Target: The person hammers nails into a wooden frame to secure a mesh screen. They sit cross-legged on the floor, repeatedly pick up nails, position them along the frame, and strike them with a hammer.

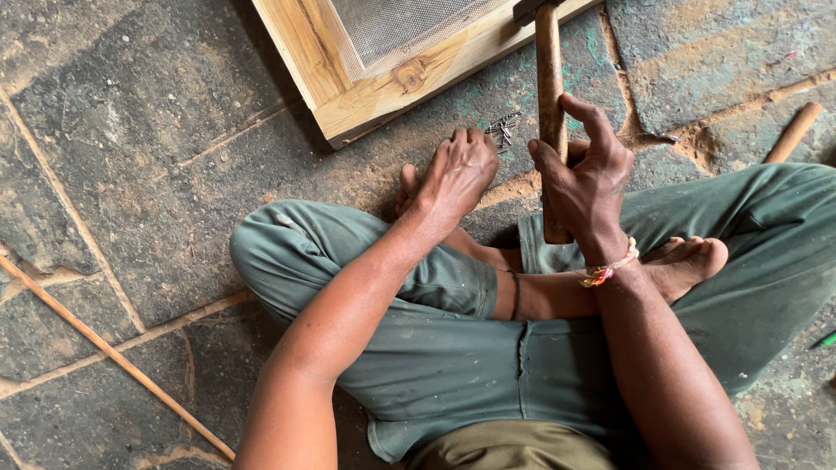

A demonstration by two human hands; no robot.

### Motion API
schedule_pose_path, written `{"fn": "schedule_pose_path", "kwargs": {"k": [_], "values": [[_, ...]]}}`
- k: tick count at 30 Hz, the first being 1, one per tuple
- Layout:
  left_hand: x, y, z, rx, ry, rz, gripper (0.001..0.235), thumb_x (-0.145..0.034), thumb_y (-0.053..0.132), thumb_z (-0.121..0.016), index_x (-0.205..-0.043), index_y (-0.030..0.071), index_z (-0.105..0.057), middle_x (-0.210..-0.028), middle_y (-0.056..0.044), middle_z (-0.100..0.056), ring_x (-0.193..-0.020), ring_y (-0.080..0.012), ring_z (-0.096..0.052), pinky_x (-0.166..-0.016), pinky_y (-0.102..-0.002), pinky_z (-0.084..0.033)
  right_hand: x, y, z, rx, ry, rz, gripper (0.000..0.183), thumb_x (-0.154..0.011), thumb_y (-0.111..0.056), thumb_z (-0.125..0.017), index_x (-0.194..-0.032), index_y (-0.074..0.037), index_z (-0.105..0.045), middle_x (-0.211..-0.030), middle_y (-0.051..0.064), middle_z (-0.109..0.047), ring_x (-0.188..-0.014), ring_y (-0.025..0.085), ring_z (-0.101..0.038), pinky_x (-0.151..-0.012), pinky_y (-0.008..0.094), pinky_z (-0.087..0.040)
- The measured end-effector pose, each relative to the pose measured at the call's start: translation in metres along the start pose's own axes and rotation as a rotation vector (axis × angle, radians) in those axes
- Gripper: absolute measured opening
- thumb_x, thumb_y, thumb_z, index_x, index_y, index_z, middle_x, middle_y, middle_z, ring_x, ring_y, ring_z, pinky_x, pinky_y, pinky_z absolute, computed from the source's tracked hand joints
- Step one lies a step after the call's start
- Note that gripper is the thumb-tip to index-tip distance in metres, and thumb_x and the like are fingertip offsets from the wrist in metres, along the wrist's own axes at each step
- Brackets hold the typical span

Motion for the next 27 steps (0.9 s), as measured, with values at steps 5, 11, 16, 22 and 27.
{"fn": "schedule_pose_path", "kwargs": {"k": [5, 11, 16, 22, 27], "values": [[-0.005, -0.016, -0.018, 0.203, -0.154, 0.056, 0.027, -0.092, 0.000, -0.059, -0.117, -0.009, -0.065, -0.101, -0.021, -0.066, -0.083, -0.0196, -0.064, -0.063, -0.028, -0.060, -0.001, -0.003, 0.000, 0.000, -0.005, 0.018, 0.055, -0.094, -0.010, -0.082, -0.145, -0.005, -0.059, -0.077, 0.011, -0.076, -0.068, 0.009, -0.071, -0.057, 0.027, -0.053], [-0.010, -0.035, 0.003, 0.488, 0.094, 0.007, 0.018, -0.092, -0.011, -0.061, -0.098, 0.002, -0.073, -0.094, -0.014, -0.070, -0.082, -0.0186, -0.066, -0.069, -0.030, -0.062, -0.002, -0.001, 0.002, 0.006, 0.002, 0.038, 0.055, -0.094, -0.009, -0.082, -0.144, -0.005, -0.059, -0.077, 0.012, -0.075, -0.067, 0.011, -0.071, -0.056, 0.028, -0.053], [-0.007, -0.039, 0.022, 0.541, 0.133, -0.021, 0.025, -0.092, -0.013, -0.062, -0.091, 0.007, -0.076, -0.086, -0.008, -0.068, -0.080, -0.0172, -0.066, -0.072, -0.031, -0.062, -0.002, 0.000, 0.001, -0.012, -0.002, 0.045, 0.056, -0.095, -0.009, -0.082, -0.146, -0.005, -0.058, -0.077, 0.012, -0.075, -0.067, 0.012, -0.072, -0.056, 0.029, -0.054], [-0.011, -0.045, 0.040, 0.635, 0.124, 0.007, 0.027, -0.101, -0.005, -0.056, -0.095, 0.010, -0.078, -0.077, -0.007, -0.064, -0.075, -0.0190, -0.064, -0.072, -0.036, -0.061, -0.001, 0.001, 0.001, 0.011, -0.007, 0.042, 0.057, -0.095, -0.010, -0.083, -0.146, -0.005, -0.058, -0.076, 0.013, -0.075, -0.067, 0.013, -0.073, -0.055, 0.029, -0.054], [-0.010, -0.046, 0.032, 0.620, 0.126, -0.009, 0.023, -0.099, 0.002, -0.057, -0.093, 0.012, -0.077, -0.078, -0.008, -0.065, -0.075, -0.0195, -0.065, -0.071, -0.037, -0.061, -0.002, 0.000, 0.000, -0.011, -0.008, 0.049, 0.057, -0.095, -0.009, -0.082, -0.146, -0.005, -0.057, -0.078, 0.013, -0.076, -0.068, 0.012, -0.073, -0.055, 0.028, -0.055]]}}
Point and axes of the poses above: each hand's wrist, its own x-axis away from the middle knuckle, its own z-axis out of the back of the hand, y = z × x, the point moved 10 cm from there along -x, towards the middle knuckle
